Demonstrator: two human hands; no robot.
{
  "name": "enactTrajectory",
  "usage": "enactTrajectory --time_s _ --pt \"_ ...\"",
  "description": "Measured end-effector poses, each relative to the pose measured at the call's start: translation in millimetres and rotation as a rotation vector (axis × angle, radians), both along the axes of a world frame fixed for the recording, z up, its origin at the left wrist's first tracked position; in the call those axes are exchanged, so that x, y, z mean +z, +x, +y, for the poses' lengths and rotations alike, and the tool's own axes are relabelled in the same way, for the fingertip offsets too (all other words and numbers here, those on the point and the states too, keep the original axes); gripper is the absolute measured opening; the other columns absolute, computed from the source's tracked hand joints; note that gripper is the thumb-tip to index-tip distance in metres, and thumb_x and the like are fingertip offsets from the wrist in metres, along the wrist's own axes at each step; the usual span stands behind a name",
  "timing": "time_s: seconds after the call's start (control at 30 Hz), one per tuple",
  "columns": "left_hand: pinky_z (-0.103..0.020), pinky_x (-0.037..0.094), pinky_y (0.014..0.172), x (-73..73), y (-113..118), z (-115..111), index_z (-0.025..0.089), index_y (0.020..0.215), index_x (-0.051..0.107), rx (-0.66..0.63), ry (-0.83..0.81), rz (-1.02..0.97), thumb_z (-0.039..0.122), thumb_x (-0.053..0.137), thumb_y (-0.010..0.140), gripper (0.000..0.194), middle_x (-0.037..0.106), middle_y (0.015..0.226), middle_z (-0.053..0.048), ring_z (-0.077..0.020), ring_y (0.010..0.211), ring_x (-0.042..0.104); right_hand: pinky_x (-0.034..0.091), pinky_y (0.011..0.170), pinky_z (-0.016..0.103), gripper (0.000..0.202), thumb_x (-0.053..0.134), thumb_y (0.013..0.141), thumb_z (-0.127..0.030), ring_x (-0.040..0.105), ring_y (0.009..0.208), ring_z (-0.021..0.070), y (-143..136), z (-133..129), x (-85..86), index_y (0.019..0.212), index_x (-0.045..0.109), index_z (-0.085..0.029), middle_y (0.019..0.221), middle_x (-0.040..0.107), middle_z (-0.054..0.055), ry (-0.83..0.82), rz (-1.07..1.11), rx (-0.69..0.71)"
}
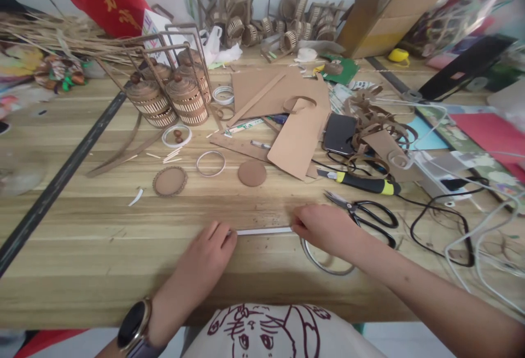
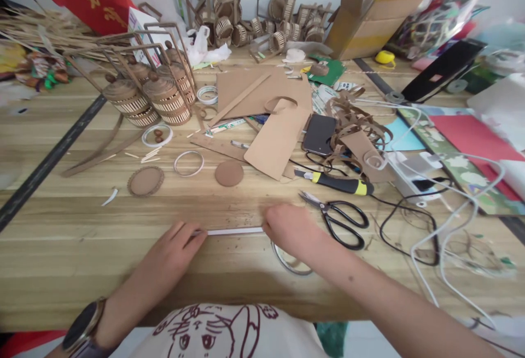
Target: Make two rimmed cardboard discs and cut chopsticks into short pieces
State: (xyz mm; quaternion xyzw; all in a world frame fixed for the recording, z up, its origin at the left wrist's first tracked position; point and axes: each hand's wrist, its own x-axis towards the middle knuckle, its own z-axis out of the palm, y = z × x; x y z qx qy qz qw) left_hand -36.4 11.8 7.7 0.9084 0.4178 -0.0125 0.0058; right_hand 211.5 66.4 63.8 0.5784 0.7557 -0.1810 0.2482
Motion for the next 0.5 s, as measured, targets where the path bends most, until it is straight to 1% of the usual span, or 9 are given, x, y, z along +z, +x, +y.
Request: enactTrajectory --time_s 0.1,0.23,0.33,0.5 --pt "-0.035 0.053 0.074 -1.2 14.2 0.6 0.01 0.103 0.064 -0.031 -0.02 0.022 0.0 0.049 0.089 0.023 0.064 0.095 -0.011 -0.0234 0.086 0.057 0.04 0.058 0.028 0.026 0.047 0.089 -0.021 0.071 0.086 0.0267 0.8 -0.7 -0.1 0.087 0.073 -0.017 0.089 0.076 0.011 0.008 0.008 0.003" --pt "-0.033 0.052 0.075 0.2 35.6 1.7 0.01 0.107 0.062 -0.082 -0.012 0.029 0.004 0.049 0.091 0.022 0.064 0.1 -0.01 -0.0221 0.087 0.058 0.04 0.057 0.028 0.026 0.048 0.089 -0.022 0.071 0.085 0.0266 0.4 -1.3 1.0 0.087 0.073 -0.017 0.088 0.076 0.012 0.011 0.013 0.001" --pt "-0.033 0.053 0.075 3.3 51.1 2.1 0.008 0.111 0.06 -0.151 0.011 0.01 0.005 0.05 0.091 0.022 0.064 0.102 -0.012 -0.0228 0.088 0.058 0.042 0.059 0.029 0.026 0.048 0.089 -0.02 0.071 0.086 0.0278 -0.2 -1.2 2.7 0.087 0.074 -0.016 0.09 0.076 0.013 0.01 0.017 0.002" --pt "-0.033 0.053 0.073 4.5 74.1 5.6 0.007 0.103 0.061 -0.225 0.042 -0.053 0.008 0.052 0.092 0.015 0.063 0.095 -0.01 -0.0227 0.085 0.058 0.045 0.063 0.031 0.027 0.048 0.089 -0.019 0.071 0.088 0.0302 -2.0 -1.3 4.8 0.089 0.074 -0.014 0.091 0.076 0.017 0.002 0.021 -0.01"
